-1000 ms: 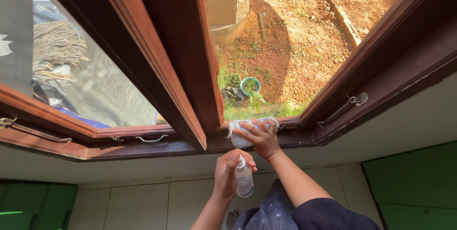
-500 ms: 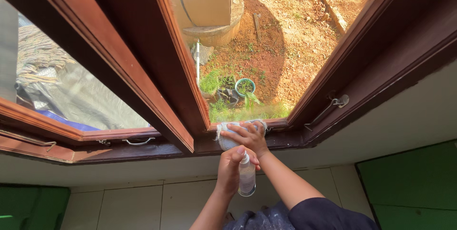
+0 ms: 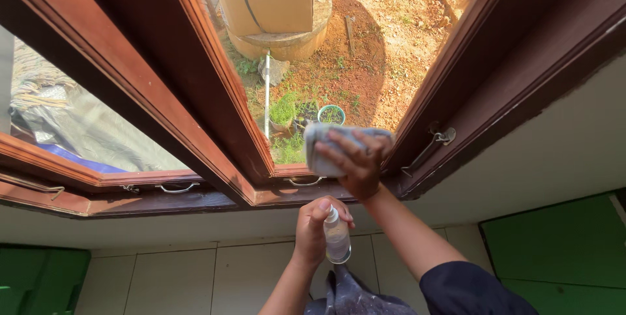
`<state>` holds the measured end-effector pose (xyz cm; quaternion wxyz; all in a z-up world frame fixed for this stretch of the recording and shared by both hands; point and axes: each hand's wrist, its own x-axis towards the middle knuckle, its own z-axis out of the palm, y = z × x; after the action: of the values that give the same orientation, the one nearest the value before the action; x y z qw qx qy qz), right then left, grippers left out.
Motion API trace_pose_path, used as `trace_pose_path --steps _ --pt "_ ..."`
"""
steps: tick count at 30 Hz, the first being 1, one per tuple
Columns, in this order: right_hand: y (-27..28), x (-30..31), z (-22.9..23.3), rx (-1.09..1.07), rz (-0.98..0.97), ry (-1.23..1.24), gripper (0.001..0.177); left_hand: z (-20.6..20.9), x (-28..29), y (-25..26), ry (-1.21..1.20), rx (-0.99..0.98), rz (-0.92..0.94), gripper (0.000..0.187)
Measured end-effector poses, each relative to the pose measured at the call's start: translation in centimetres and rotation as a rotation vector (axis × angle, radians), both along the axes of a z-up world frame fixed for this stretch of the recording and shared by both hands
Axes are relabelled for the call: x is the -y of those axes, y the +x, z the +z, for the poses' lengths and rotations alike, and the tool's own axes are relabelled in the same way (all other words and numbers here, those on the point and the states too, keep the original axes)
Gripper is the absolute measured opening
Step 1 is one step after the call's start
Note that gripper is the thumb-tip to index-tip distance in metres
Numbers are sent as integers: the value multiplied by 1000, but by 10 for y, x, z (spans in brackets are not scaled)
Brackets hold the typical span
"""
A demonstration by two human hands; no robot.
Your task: The person cleans a window by spraying liquid from a bottle onto the glass and wiping the surface with a cloth.
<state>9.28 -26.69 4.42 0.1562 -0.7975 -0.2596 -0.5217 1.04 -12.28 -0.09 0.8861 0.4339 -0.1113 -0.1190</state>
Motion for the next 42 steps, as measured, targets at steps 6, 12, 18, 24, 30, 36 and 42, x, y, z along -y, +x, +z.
trace_pose_path --steps 6,12,18,24,30,36,42 --pt "17 10 12 118 -135 -18 28 4 7 0 18 -34 17 51" --pt "18 16 -39 91 -163 -151 33 -1 8 2 5 1 29 52" --pt "13 25 -102 4 -180 -229 39 -8 10 4 -38 -18 26 51" --pt "1 33 -134 -190 -98 -206 38 -8 12 4 2 -53 26 52" --pt "-1 34 -135 -274 -60 -178 36 -5 15 4 86 -59 48 51" --pt "-1 33 -137 -291 -68 -153 37 -3 16 3 113 -63 123 51" --pt "-5 33 -122 -358 9 -80 35 -4 18 -6 105 -65 136 52"
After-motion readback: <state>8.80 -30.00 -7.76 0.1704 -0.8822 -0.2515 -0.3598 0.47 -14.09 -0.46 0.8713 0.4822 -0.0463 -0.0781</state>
